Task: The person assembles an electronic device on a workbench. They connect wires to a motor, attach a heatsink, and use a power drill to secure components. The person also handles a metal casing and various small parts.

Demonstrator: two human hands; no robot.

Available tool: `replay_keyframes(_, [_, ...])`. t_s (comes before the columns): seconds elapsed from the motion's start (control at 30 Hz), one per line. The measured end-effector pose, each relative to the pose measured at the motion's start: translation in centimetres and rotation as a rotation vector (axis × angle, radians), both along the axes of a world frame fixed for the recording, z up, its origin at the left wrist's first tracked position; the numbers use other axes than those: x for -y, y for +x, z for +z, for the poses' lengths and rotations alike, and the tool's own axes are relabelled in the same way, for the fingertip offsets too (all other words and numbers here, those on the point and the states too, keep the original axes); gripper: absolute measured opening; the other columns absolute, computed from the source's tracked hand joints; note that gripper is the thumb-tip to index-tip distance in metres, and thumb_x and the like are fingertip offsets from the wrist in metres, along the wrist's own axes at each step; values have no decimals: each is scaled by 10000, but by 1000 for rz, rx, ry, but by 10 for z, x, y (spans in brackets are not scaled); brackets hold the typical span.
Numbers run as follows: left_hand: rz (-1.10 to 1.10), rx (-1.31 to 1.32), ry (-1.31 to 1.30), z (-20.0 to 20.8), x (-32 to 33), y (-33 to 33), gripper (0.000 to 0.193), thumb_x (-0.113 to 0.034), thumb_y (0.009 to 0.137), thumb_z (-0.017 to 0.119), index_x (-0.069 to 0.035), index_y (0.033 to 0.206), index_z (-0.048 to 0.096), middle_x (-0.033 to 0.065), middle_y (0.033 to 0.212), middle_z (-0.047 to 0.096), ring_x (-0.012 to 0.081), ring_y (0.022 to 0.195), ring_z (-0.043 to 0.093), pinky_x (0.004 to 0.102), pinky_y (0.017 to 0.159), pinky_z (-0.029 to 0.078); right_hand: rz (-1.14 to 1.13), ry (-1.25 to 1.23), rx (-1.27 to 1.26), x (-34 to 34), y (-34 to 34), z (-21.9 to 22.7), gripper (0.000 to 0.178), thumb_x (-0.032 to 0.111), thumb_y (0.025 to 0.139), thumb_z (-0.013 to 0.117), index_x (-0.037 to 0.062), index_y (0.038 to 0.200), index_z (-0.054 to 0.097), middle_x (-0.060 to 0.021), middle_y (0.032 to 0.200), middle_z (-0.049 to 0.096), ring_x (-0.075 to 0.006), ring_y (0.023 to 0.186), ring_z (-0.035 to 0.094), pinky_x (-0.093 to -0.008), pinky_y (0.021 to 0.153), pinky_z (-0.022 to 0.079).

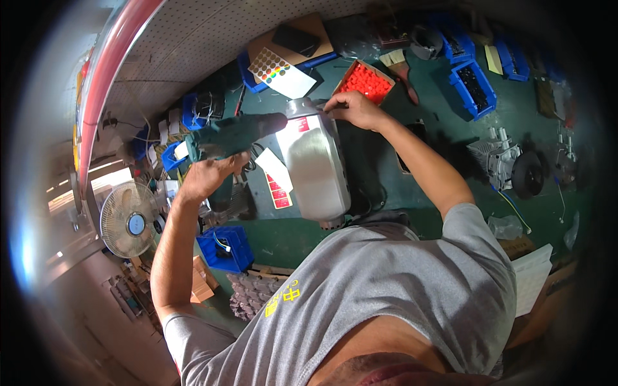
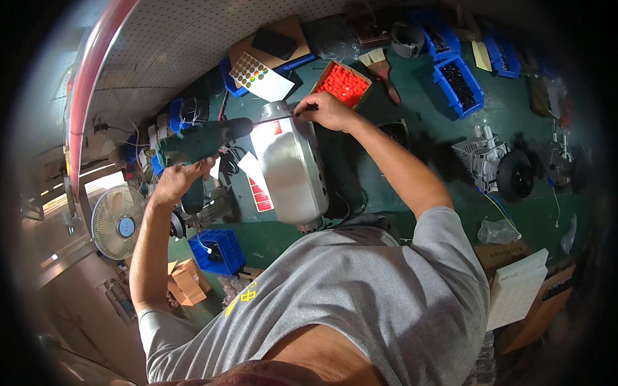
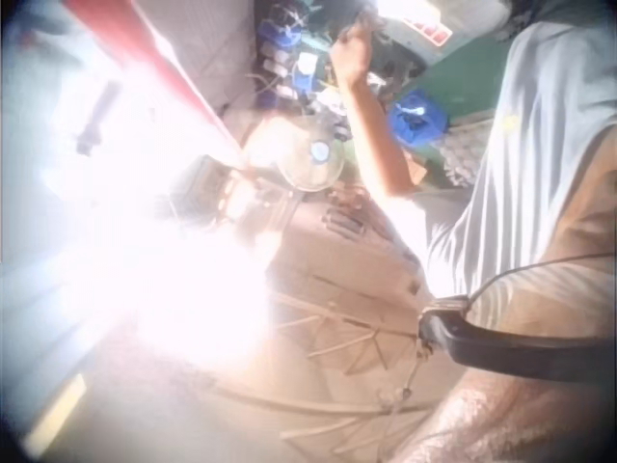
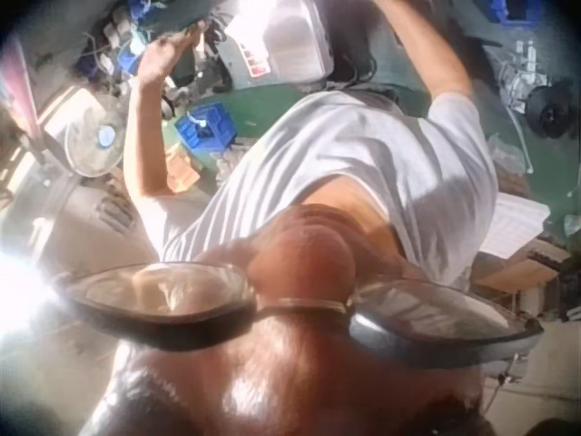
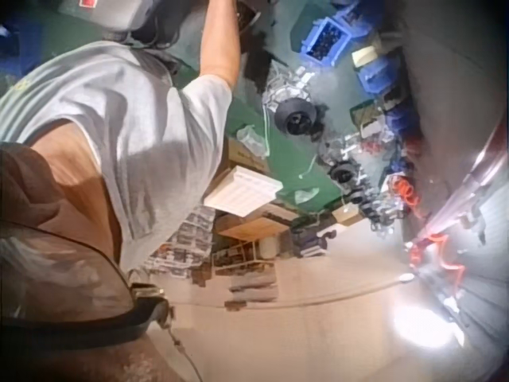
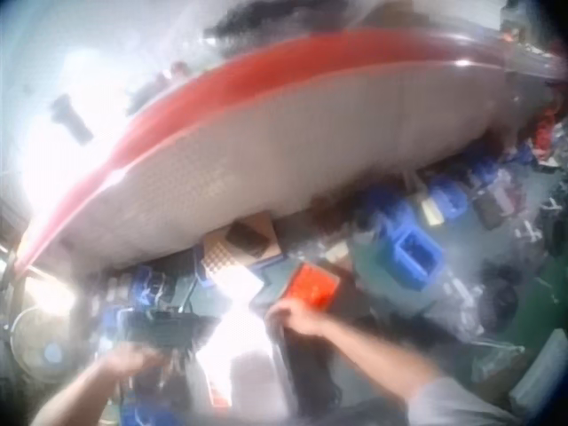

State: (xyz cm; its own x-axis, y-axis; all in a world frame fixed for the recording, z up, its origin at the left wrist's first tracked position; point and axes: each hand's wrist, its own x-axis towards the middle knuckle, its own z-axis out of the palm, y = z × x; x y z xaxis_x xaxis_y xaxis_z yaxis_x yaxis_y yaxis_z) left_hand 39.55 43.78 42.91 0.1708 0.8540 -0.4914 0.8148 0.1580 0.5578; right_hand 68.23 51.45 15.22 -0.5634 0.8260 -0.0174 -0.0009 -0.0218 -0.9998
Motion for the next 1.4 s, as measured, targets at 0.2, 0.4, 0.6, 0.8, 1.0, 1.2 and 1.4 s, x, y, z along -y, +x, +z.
replay_keyframes(0.2, [-67, 1, -72, -13, -49, 14, 284, -191, 886, 746, -19, 1094, 660, 56, 852, 656, 145, 744, 608, 342, 650, 523, -52, 57, 145, -11, -19, -29, 278, -38, 887, 608, 34, 1128, 726, -123, 1066, 740, -229, 1034, 693, -339, 942, 532])
replay_keyframes(0.4, [-140, -31, -83, -22, -75, 23, 410, -206, 846, 779, -50, 1210, 674, 106, 1029, 722, 218, 910, 662, 372, 820, 549, -91, 107, 169, -4, -27, -54, 304, -5, 892, 595, 35, 1164, 723, -148, 1081, 734, -258, 1051, 688, -349, 941, 529])
replay_keyframes(0.6, [-225, -192, -81, -17, -88, 40, 387, -240, 823, 792, -65, 1158, 711, 135, 1024, 746, 256, 932, 706, 391, 831, 563, -188, 33, 65, 7, -27, -53, 264, 13, 879, 619, -2, 1122, 722, -171, 999, 727, -236, 948, 699, -338, 855, 538])
replay_keyframes(0.8, [-381, -316, 99, -19, -83, 41, 391, -285, 796, 824, -61, 1100, 723, 140, 979, 754, 269, 887, 731, 393, 776, 573, -650, -85, -227, 70, -65, 6, 124, 90, 886, 672, -15, 936, 715, -90, 805, 692, -119, 743, 621, -305, 663, 491])
replay_keyframes(1.0, [-392, -270, 61, -19, -85, 46, 401, -301, 825, 843, -42, 1099, 706, 105, 931, 753, 192, 786, 728, 322, 696, 575, 410, -1177, -1043, 84, -113, 20, 163, 139, 944, 570, -7, 936, 642, -31, 701, 519, -94, 551, 401, -233, 484, 324])
replay_keyframes(1.2, [-281, -212, -83, -31, -90, 42, 366, -265, 796, 810, -66, 1089, 722, 119, 960, 759, 248, 861, 728, 383, 770, 577, 415, -1319, -1307, 84, -120, 4, 240, 212, 978, 576, -3, 904, 652, -29, 739, 546, -101, 573, 419, -230, 488, 342])
replay_keyframes(1.4, [-286, -156, -111, -37, -94, 44, 358, -250, 821, 783, -66, 1121, 715, 106, 948, 757, 230, 857, 722, 370, 776, 574, 411, -1239, -1219, 83, -117, 4, 235, 252, 983, 572, 36, 934, 649, -12, 736, 545, -86, 550, 420, -228, 493, 353])
